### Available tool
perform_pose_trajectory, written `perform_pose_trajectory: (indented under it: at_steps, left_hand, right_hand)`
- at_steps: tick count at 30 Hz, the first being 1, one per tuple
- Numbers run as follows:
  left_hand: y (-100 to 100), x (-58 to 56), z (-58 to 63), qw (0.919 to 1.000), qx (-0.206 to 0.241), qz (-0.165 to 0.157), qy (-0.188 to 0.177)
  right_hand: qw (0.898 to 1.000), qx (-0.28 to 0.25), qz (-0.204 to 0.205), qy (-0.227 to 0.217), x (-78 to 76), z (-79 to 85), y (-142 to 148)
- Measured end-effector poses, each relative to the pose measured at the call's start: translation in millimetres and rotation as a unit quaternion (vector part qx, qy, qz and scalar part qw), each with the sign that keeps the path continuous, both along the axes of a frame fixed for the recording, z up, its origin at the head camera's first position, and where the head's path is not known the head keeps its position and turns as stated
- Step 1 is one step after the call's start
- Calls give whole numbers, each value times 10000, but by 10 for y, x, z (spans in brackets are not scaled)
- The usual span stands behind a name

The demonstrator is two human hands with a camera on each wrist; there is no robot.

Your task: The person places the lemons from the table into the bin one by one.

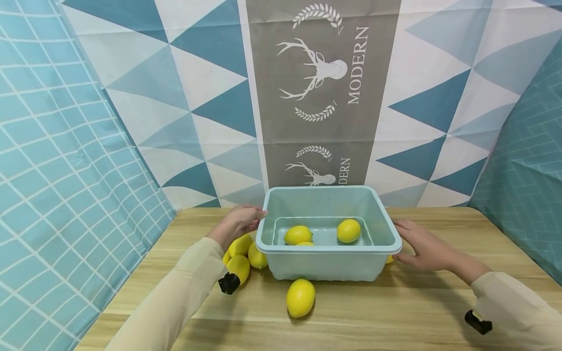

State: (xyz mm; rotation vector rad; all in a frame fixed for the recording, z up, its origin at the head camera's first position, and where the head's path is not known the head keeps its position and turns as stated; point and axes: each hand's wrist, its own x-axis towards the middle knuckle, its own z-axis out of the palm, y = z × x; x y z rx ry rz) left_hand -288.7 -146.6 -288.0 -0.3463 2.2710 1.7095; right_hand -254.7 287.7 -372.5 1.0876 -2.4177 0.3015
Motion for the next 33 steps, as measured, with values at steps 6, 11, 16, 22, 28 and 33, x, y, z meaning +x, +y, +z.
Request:
perform_pose_trajectory:
  at_steps: [6, 11, 16, 22, 28, 33]
  left_hand:
    - [8, -1, -4, 10000, -29, 15, -45]
    - [10, -9, -8, 10000, 9, -15, -16]
    - [18, -4, -4, 10000, 43, -15, 6]
    - [20, -4, -9, 10000, 54, 19, 18]
    - [11, -5, -26, 9999, 145, 25, 62]
    - [0, -10, -25, 10000, 78, 18, 52]
  right_hand:
    - [9999, -86, 106, -78, -8, -41, -30]
    - [9996, -136, 162, -194, -28, -76, -42]
    - [9992, -185, 278, -212, -38, -103, -58]
    - [9987, -236, 385, -243, -31, -129, -78]
    - [9989, -135, 442, -76, -27, -155, -64]
    - [9992, -25, 397, 57, -28, -161, -54]
